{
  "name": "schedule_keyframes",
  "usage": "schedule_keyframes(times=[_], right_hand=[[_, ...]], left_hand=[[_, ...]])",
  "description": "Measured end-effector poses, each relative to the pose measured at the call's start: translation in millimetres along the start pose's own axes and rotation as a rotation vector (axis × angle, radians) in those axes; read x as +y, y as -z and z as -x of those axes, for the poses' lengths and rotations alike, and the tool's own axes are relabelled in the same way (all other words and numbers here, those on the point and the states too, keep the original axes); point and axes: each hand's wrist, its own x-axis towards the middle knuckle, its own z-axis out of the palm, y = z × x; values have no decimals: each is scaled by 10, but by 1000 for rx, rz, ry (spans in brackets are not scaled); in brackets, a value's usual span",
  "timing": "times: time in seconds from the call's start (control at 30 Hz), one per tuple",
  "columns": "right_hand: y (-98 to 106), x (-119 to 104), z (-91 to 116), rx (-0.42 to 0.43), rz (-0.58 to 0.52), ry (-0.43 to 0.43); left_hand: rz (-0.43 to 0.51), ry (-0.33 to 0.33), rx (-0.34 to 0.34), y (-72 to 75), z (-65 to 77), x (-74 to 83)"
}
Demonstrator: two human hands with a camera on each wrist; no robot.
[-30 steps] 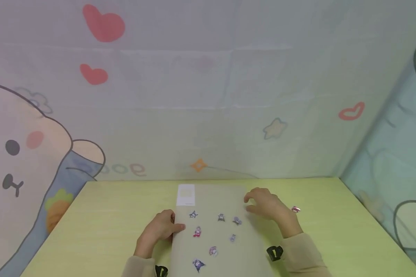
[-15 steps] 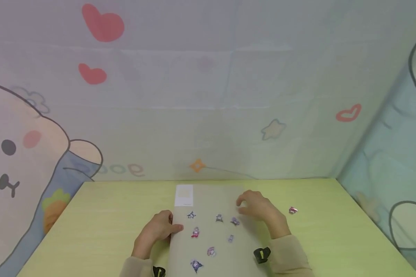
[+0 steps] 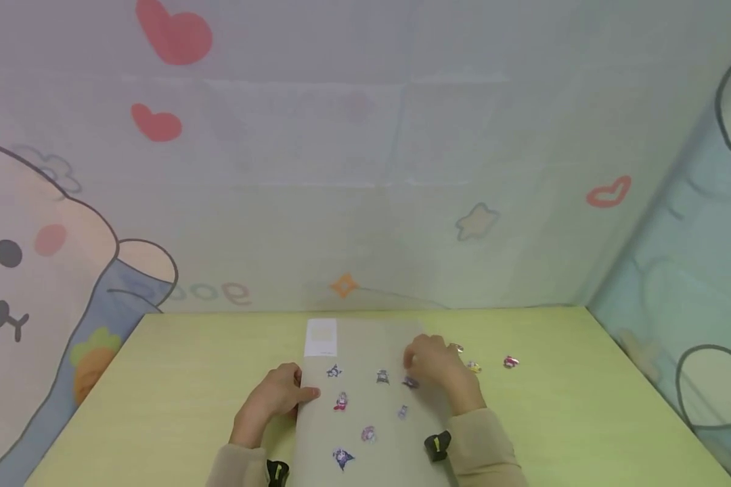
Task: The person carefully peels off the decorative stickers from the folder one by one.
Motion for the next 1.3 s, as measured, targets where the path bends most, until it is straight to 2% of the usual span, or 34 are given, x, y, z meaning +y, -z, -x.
schedule_keyframes(times=[0.23, 0.57, 1.13, 1.3], right_hand=[[-34, -48, -5, -6, 42, 16], [-70, -18, -10, 0, 64, 55], [25, 7, 93, 12, 80, 162], [77, 27, 80, 7, 61, 146]], left_hand=[[-22, -4, 4, 26, 3, 51], [-17, -2, 7, 12, 7, 30], [-10, 3, -5, -25, 6, 18], [-13, 8, 0, -3, 5, 8]])
